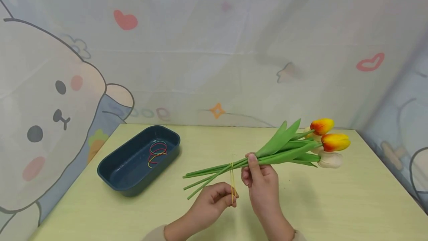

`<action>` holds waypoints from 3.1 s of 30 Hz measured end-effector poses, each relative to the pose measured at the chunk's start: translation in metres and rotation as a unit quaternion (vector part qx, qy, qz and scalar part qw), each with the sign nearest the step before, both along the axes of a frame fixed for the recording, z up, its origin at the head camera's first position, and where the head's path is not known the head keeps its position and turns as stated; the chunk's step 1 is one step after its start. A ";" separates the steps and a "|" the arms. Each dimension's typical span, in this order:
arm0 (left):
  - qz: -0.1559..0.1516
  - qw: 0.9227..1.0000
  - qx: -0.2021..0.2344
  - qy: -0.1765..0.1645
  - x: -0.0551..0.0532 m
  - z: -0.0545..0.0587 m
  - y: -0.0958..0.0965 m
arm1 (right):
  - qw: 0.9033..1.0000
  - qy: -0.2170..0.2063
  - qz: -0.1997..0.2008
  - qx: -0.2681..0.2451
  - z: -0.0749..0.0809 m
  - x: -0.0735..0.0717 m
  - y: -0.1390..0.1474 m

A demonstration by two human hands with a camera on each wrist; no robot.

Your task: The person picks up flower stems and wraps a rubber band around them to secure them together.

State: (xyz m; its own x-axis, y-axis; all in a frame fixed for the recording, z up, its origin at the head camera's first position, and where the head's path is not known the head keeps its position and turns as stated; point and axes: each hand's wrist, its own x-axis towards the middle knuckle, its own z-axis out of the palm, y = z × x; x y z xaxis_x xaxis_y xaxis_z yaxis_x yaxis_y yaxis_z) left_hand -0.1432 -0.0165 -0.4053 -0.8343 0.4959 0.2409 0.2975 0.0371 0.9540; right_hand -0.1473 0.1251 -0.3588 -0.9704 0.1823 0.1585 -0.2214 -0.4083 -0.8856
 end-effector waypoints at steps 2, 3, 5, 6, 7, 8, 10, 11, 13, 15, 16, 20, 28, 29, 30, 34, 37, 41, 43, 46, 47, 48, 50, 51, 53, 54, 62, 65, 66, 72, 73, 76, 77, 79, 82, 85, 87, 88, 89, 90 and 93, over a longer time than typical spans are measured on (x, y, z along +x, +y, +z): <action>0.004 0.999 0.005 0.042 0.002 0.001 0.003 | 1.000 -0.007 -0.019 0.005 -0.001 -0.002 0.000; 0.003 0.998 0.012 0.056 0.003 0.001 0.004 | 1.000 -0.009 -0.027 0.007 -0.002 -0.002 -0.001; -0.001 0.997 0.022 0.079 0.006 0.003 0.006 | 0.999 -0.012 -0.044 0.016 -0.004 -0.004 -0.001; -0.002 0.996 0.026 0.081 0.007 0.001 0.007 | 0.998 -0.011 -0.051 0.023 -0.005 -0.005 -0.001; -0.004 0.995 0.029 0.092 0.008 0.002 0.007 | 0.998 -0.012 -0.060 0.034 -0.006 -0.006 -0.001; -0.004 0.994 0.031 0.102 0.009 0.003 0.007 | 0.997 -0.011 -0.068 0.047 -0.007 -0.006 -0.001; -0.003 0.994 0.031 0.102 0.012 0.006 0.005 | 0.994 0.000 -0.078 0.082 -0.010 -0.007 0.000; -0.002 0.995 0.030 0.093 0.013 0.009 0.004 | 0.991 0.007 -0.082 0.102 -0.011 -0.008 0.001; 0.007 0.996 0.018 0.087 0.016 0.013 0.000 | 0.986 0.024 -0.088 0.143 -0.013 -0.008 0.002; 0.016 0.998 0.013 0.067 0.018 0.019 -0.004 | 0.979 0.052 -0.084 0.178 -0.015 -0.008 0.004; 0.020 0.997 0.012 0.070 0.018 0.021 -0.007 | 0.976 0.063 -0.084 0.191 -0.015 -0.009 0.004; 0.031 0.996 0.013 0.078 0.018 0.032 -0.016 | 0.963 0.109 -0.073 0.235 -0.014 -0.009 0.006; 0.066 0.992 -0.046 0.093 0.018 0.050 -0.032 | 0.944 0.136 -0.023 0.301 -0.013 -0.008 0.010; 0.073 0.991 -0.054 0.101 0.017 0.052 -0.033 | 0.941 0.136 -0.014 0.310 -0.013 -0.008 0.010; 0.081 0.988 -0.064 0.112 0.016 0.053 -0.035 | 0.939 0.134 -0.005 0.317 -0.013 -0.007 0.010; 0.094 0.981 -0.087 0.147 0.010 0.057 -0.042 | 0.932 0.142 0.034 0.333 -0.013 -0.006 0.011; 0.102 0.971 -0.106 0.186 0.004 0.057 -0.047 | 0.927 0.150 0.066 0.337 -0.012 -0.006 0.012; 0.112 0.960 -0.116 0.229 -0.001 0.057 -0.053 | 0.919 0.169 0.118 0.335 -0.012 -0.006 0.015; 0.114 0.957 -0.118 0.241 -0.003 0.056 -0.055 | 0.914 0.182 0.148 0.332 -0.012 -0.006 0.015; 0.113 0.954 -0.118 0.250 -0.004 0.055 -0.057 | 0.904 0.197 0.190 0.328 -0.011 -0.006 0.016; 0.112 0.954 -0.118 0.251 -0.005 0.054 -0.057 | 0.903 0.196 0.203 0.324 -0.011 -0.005 0.016; 0.112 0.953 -0.120 0.255 -0.005 0.053 -0.058 | 0.902 0.193 0.215 0.321 -0.010 -0.005 0.016; 0.109 0.952 -0.122 0.257 -0.006 0.053 -0.059 | 0.899 0.197 0.239 0.309 -0.009 -0.003 0.016; 0.108 0.952 -0.124 0.260 -0.006 0.052 -0.059 | 0.899 0.199 0.250 0.300 -0.008 -0.003 0.017; 0.106 0.950 -0.126 0.267 -0.009 0.050 -0.060 | 0.899 0.201 0.271 0.279 -0.006 -0.002 0.018; 0.107 0.949 -0.127 0.270 -0.010 0.050 -0.061 | 0.898 0.206 0.283 0.268 -0.006 -0.002 0.019; 0.146 0.935 -0.113 0.302 -0.022 0.045 -0.066 | 0.879 0.211 0.421 0.081 -0.002 0.000 0.023; 0.163 0.939 -0.106 0.284 -0.025 0.041 -0.068 | 0.867 0.225 0.444 0.015 0.001 0.000 0.022; 0.166 0.942 -0.101 0.273 -0.025 0.038 -0.067 | 0.864 0.228 0.448 -0.004 0.001 0.001 0.021; 0.154 0.945 -0.049 0.284 -0.022 0.019 -0.049 | 0.893 0.173 0.403 -0.099 0.004 0.004 0.018; 0.149 0.944 -0.038 0.290 -0.021 0.017 -0.045 | 0.900 0.158 0.389 -0.114 0.004 0.004 0.018; 0.143 0.949 -0.015 0.279 -0.017 0.014 -0.032 | 0.912 0.123 0.355 -0.162 0.002 0.004 0.016; 0.141 0.952 -0.007 0.273 -0.017 0.013 -0.028 | 0.914 0.119 0.347 -0.172 0.002 0.004 0.016; 0.138 0.956 0.009 0.260 -0.016 0.012 -0.020 | 0.915 0.115 0.335 -0.192 0.001 0.003 0.015; 0.141 0.952 0.010 0.273 -0.015 0.010 -0.011 | 0.920 0.106 0.315 -0.210 0.000 0.003 0.014; 0.143 0.950 0.008 0.278 -0.012 0.008 -0.005 | 0.933 0.078 0.274 -0.218 0.001 0.003 0.012; 0.146 0.956 -0.008 0.253 -0.007 0.006 -0.002 | 0.947 0.054 0.236 -0.211 0.002 0.004 0.010; 0.146 0.961 -0.009 0.234 -0.005 0.005 -0.001 | 0.954 0.042 0.214 -0.206 0.002 0.004 0.010; 0.143 0.967 -0.010 0.211 -0.002 0.005 0.001 | 0.961 0.031 0.191 -0.198 0.003 0.004 0.009; 0.139 0.970 -0.011 0.197 0.000 0.005 0.002 | 0.968 0.023 0.167 -0.183 0.003 0.005 0.008; 0.138 0.972 -0.003 0.189 0.005 0.006 0.006 | 0.988 0.006 0.085 -0.129 0.004 0.006 0.005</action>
State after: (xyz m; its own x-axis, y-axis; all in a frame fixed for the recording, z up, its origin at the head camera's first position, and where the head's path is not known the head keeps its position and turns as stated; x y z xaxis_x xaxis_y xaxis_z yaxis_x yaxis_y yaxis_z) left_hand -0.1384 -0.0102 -0.3997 -0.7881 0.2677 0.5543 0.6050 0.1705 0.7778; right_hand -0.1414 0.1297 -0.3545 -0.9887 0.0537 0.1401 -0.1409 -0.6527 -0.7444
